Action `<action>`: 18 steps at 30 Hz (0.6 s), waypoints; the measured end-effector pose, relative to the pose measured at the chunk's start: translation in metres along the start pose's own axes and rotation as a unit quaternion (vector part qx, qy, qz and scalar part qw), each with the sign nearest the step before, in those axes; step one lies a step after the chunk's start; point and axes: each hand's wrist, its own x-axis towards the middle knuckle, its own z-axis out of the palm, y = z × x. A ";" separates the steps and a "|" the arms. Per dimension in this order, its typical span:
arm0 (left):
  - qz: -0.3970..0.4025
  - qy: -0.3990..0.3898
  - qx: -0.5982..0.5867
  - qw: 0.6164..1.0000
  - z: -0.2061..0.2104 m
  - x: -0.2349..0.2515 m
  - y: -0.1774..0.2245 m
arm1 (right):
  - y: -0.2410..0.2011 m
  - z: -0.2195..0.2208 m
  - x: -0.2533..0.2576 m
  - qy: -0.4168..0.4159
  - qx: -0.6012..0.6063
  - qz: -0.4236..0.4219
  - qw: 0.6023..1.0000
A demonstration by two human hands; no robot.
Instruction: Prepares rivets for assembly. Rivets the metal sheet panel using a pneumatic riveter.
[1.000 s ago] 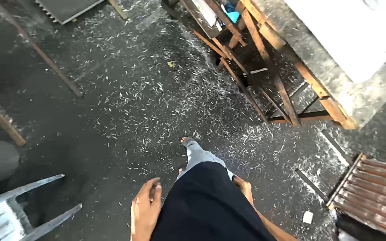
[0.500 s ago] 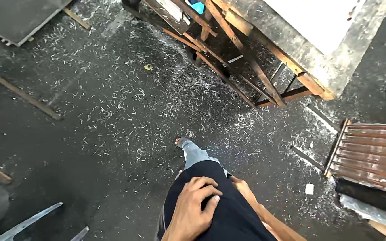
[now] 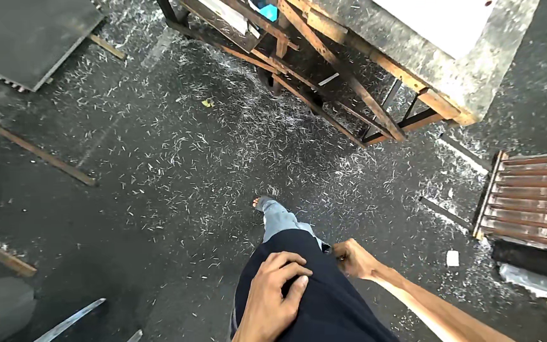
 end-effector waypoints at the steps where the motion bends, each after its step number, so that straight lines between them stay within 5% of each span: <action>1: 0.001 0.001 0.000 1.000 0.000 -0.001 0.000 | 0.001 -0.006 0.002 -0.024 0.018 0.025 0.999; 10: -0.014 0.010 0.000 1.000 -0.002 -0.009 -0.002 | 0.001 -0.029 0.010 -0.088 0.229 0.091 0.965; 18: -0.043 0.025 -0.049 0.998 0.001 -0.010 -0.005 | -0.018 -0.095 -0.001 0.042 0.339 0.096 0.935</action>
